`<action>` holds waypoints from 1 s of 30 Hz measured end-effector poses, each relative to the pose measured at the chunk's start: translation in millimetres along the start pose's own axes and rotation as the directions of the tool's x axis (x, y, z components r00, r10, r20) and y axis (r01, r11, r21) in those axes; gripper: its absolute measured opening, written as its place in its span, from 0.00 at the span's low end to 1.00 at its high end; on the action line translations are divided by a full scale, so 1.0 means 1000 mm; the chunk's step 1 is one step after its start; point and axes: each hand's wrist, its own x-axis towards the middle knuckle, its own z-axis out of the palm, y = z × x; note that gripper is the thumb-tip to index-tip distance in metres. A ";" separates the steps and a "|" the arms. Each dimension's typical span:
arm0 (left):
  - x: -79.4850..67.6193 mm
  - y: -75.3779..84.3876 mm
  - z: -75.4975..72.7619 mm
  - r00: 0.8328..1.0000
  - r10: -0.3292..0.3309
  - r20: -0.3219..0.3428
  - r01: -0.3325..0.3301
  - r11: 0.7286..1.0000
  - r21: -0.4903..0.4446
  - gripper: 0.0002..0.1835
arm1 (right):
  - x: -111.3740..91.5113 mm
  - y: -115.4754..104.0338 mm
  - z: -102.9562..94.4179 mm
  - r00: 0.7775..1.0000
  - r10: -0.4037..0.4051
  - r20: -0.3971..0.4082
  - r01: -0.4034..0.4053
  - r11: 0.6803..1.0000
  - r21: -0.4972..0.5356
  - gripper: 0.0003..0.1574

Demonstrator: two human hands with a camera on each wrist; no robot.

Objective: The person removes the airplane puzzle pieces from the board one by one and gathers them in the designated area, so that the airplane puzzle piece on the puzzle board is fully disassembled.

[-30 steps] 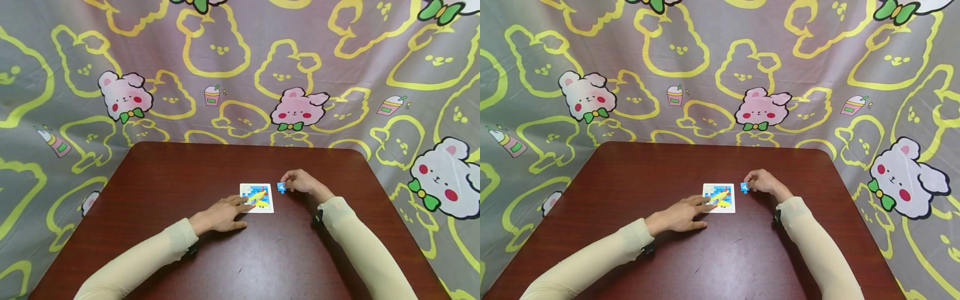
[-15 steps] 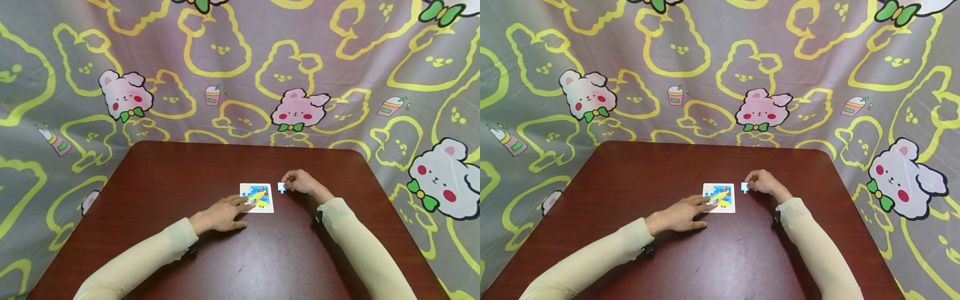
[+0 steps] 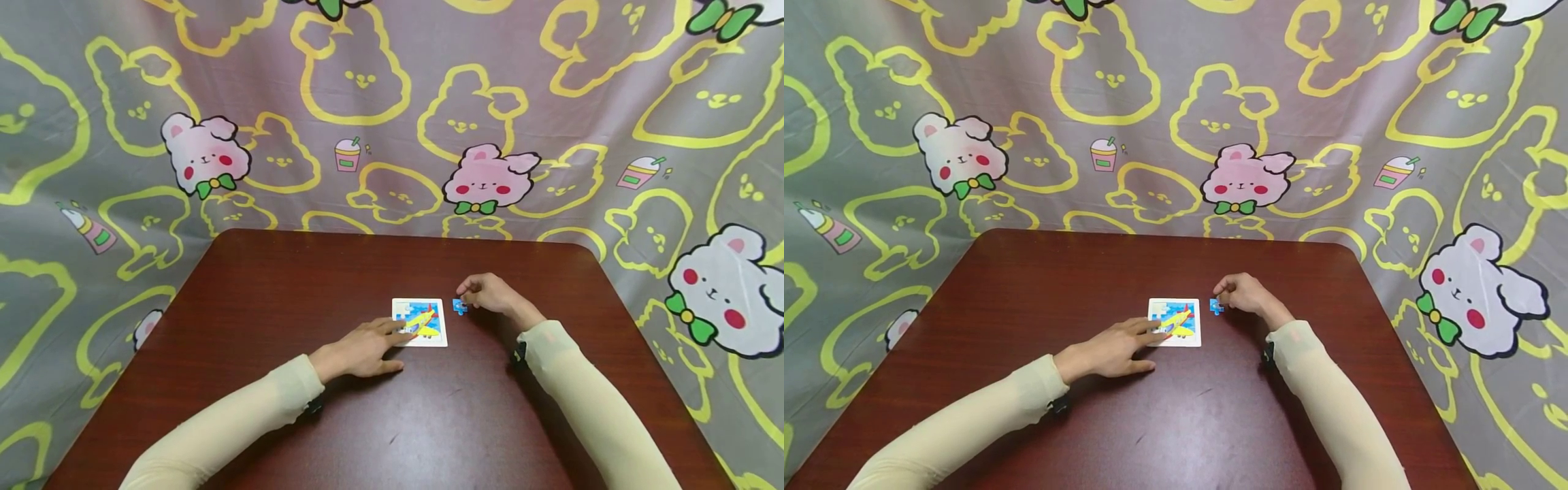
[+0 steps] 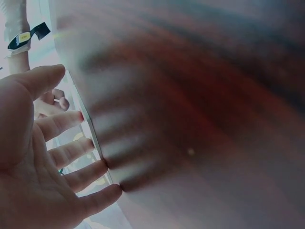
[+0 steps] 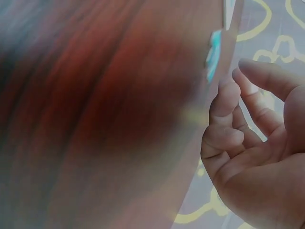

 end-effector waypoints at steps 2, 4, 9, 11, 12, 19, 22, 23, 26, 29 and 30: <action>0.000 0.000 0.000 1.000 -0.003 -0.003 0.003 1.000 -0.004 0.33 | 0.001 -0.007 0.001 1.000 -0.019 0.000 0.019 1.000 0.005 0.09; 0.001 -0.001 0.000 1.000 -0.005 -0.005 0.005 1.000 -0.004 0.33 | 0.002 -0.013 0.004 0.999 -0.039 0.006 0.039 0.999 0.006 0.09; 0.001 -0.001 0.001 1.000 0.006 -0.010 -0.006 1.000 0.005 0.33 | 0.007 -0.025 0.013 0.998 -0.058 0.018 0.058 0.998 0.008 0.09; 0.001 -0.001 0.001 1.000 0.011 -0.012 -0.011 1.000 0.005 0.33 | 0.010 -0.029 0.018 0.998 -0.060 0.024 0.060 0.998 0.014 0.10; 0.001 -0.001 0.001 1.000 0.012 -0.013 -0.012 1.000 0.003 0.33 | 0.011 -0.031 0.020 0.998 -0.061 0.027 0.061 0.998 0.015 0.10; 0.000 0.000 0.001 1.000 0.013 -0.015 -0.013 1.000 0.012 0.33 | 0.017 -0.042 0.031 0.995 -0.084 0.056 0.083 0.996 0.010 0.11; 0.000 0.000 0.001 1.000 0.011 -0.003 -0.011 1.000 0.015 0.33 | 0.020 -0.046 0.036 0.993 -0.094 0.068 0.094 0.996 0.008 0.11; 0.000 0.000 0.001 1.000 0.012 0.000 -0.012 1.000 0.019 0.33 | 0.020 -0.047 0.037 0.993 -0.094 0.070 0.094 0.996 0.008 0.11; 0.000 -0.001 0.001 1.000 0.016 0.003 -0.016 1.000 0.027 0.33 | 0.022 -0.050 0.041 0.993 -0.088 0.078 0.087 0.996 0.007 0.10; 0.001 -0.002 0.002 1.000 0.018 0.002 -0.018 0.999 0.033 0.33 | 0.024 -0.051 0.044 0.994 -0.083 0.078 0.083 0.997 0.005 0.09; 0.001 -0.002 0.002 1.000 0.017 0.003 -0.017 0.999 0.032 0.33 | 0.025 -0.051 0.045 0.993 -0.087 0.078 0.087 0.996 0.002 0.09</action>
